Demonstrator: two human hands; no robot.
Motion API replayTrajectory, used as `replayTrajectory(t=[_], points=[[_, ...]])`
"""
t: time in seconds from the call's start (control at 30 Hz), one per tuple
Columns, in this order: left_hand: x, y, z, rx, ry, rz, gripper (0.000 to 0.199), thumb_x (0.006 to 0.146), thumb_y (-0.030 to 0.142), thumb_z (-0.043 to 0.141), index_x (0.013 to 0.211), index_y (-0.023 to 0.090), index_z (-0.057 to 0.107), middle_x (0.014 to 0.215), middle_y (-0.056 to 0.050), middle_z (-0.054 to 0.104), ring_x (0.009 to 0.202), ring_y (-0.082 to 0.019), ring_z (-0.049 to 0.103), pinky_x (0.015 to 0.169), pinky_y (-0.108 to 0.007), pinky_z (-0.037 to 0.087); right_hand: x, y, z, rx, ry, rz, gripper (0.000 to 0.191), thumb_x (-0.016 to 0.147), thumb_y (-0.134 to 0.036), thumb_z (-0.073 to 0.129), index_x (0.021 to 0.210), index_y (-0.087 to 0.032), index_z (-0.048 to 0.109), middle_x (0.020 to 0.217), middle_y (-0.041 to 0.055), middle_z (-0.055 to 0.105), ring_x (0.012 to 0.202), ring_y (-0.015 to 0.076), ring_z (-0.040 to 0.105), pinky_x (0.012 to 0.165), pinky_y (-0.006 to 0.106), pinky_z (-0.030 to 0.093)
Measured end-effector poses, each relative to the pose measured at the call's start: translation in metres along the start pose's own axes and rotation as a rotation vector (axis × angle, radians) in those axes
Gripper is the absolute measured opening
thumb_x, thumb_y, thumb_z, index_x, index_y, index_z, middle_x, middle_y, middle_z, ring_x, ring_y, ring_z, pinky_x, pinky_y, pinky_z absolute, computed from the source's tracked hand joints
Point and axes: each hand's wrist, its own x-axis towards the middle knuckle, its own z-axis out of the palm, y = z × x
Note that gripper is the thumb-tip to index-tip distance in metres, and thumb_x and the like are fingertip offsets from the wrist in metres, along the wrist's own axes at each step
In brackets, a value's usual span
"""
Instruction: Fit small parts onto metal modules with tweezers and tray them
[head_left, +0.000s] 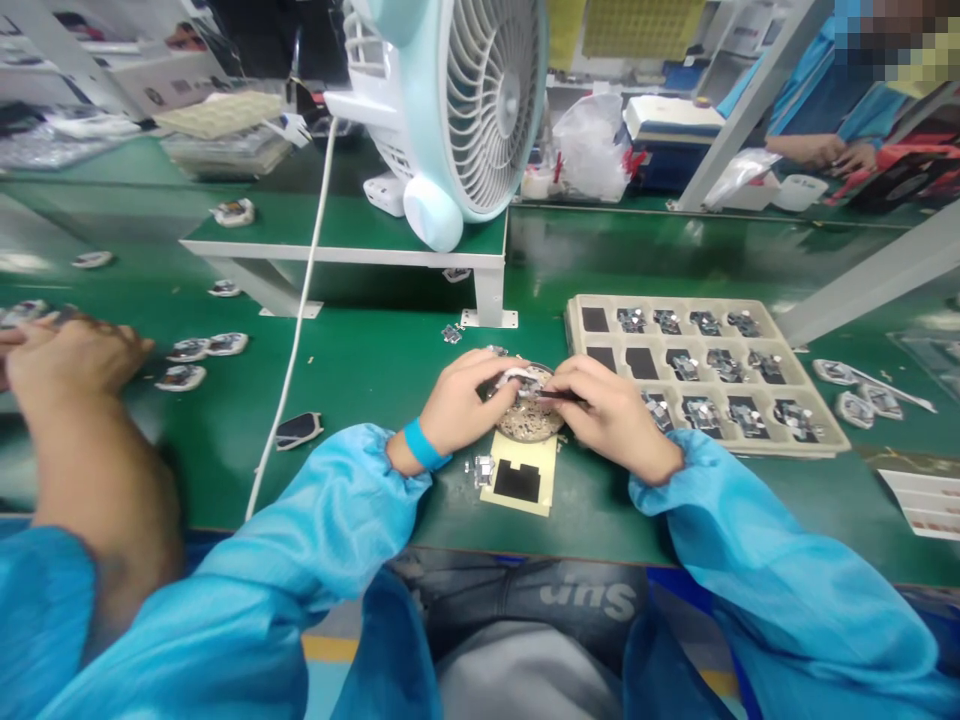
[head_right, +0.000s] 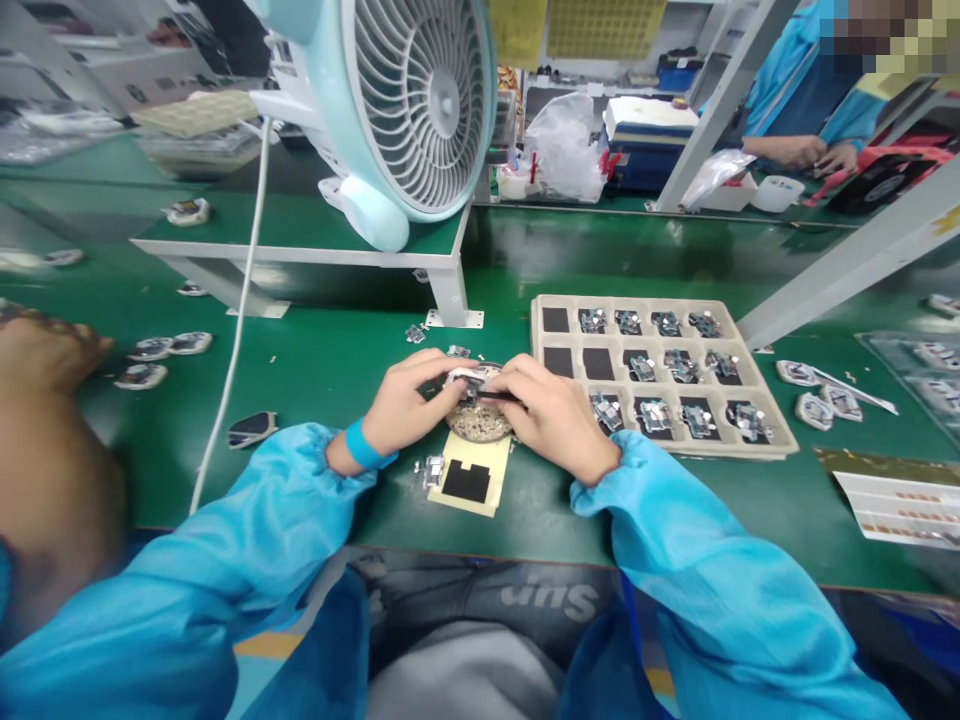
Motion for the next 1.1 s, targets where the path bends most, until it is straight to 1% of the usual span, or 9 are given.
replayTrajectory(t=[0.13,0.4,0.47,0.57,0.67,0.77,0.87,1.0,1.1], points=[[0.013,-0.025,-0.019,0.102,0.105,-0.113,0.027,0.091,0.024,0.064,0.115,0.021,0.076,0.096,-0.005,0.073,0.086,-0.018,0.064,0.081,-0.032,0.051,0.001,0.002,0.0,-0.034,-0.011,0.046,0.011,0.098,-0.024,0.061,0.107,-0.023,0.068,0.103,0.0061,0.068,0.092,0.0213,0.067,0.081,0.037,0.057],[0.035,-0.121,-0.057,0.192,0.25,-0.525,0.036,0.087,0.035,0.067,0.115,0.015,0.075,0.079,-0.004,0.074,0.074,-0.018,0.067,0.077,-0.029,0.052,0.002,-0.004,-0.012,-0.011,0.128,0.068,0.017,0.097,-0.015,0.062,0.109,-0.022,0.072,0.098,0.0051,0.068,0.091,0.02,0.065,0.081,0.037,0.056],[0.043,-0.138,-0.068,0.231,0.285,-0.572,0.037,0.09,0.037,0.062,0.116,0.013,0.073,0.086,-0.008,0.076,0.079,-0.02,0.069,0.08,-0.031,0.053,0.002,-0.008,-0.017,0.035,0.177,0.04,0.014,0.097,-0.017,0.063,0.107,-0.021,0.072,0.096,0.0051,0.068,0.089,0.019,0.065,0.079,0.036,0.055],[0.058,-0.152,-0.08,0.315,0.372,-0.593,0.041,0.091,0.037,0.06,0.12,0.009,0.07,0.12,-0.018,0.072,0.111,-0.029,0.065,0.099,-0.04,0.049,0.002,-0.014,-0.027,0.073,0.251,-0.026,0.014,0.099,-0.017,0.059,0.104,-0.019,0.073,0.093,0.0061,0.067,0.086,0.0185,0.065,0.075,0.036,0.055],[0.074,-0.157,-0.073,0.503,0.396,-0.575,0.051,0.087,0.044,0.066,0.126,0.011,0.066,0.143,-0.021,0.058,0.136,-0.038,0.047,0.113,-0.048,0.036,0.001,-0.016,-0.041,0.093,0.353,-0.084,0.02,0.1,-0.015,0.055,0.091,-0.019,0.074,0.088,0.0062,0.069,0.081,0.0178,0.066,0.07,0.035,0.054],[0.093,-0.159,-0.051,0.676,0.235,-0.561,0.056,0.086,0.048,0.065,0.131,0.014,0.064,0.147,-0.02,0.055,0.142,-0.042,0.038,0.116,-0.053,0.029,-0.002,-0.017,-0.053,0.082,0.43,-0.092,0.03,0.1,-0.015,0.052,0.081,-0.019,0.075,0.082,0.0056,0.069,0.074,0.0164,0.066,0.067,0.033,0.053],[0.114,-0.165,-0.031,0.66,0.116,-0.589,0.056,0.083,0.047,0.067,0.129,0.014,0.065,0.143,-0.021,0.059,0.138,-0.043,0.042,0.116,-0.055,0.027,-0.006,-0.017,-0.054,0.108,0.459,0.001,0.036,0.102,-0.02,0.053,0.075,-0.02,0.075,0.068,0.002,0.066,0.062,0.0136,0.064,0.062,0.031,0.052],[0.129,-0.168,-0.023,0.602,0.176,-0.619,0.051,0.082,0.042,0.069,0.122,0.01,0.068,0.138,-0.027,0.06,0.138,-0.047,0.042,0.114,-0.061,0.025,-0.004,-0.016,-0.041,0.415,0.266,0.29,0.019,0.098,-0.031,0.063,0.092,-0.023,0.079,0.064,-0.0016,0.067,0.051,0.0114,0.062,0.049,0.026,0.05],[0.122,-0.162,-0.023,0.526,0.256,-0.602,0.041,0.086,0.042,0.068,0.111,0.009,0.071,0.128,-0.027,0.066,0.131,-0.044,0.051,0.111,-0.06,0.032,-0.001,-0.015,-0.03,0.535,0.108,0.297,0.014,0.09,-0.03,0.074,0.102,-0.024,0.079,0.081,0.0013,0.074,0.075,0.0162,0.071,0.067,0.029,0.059]])
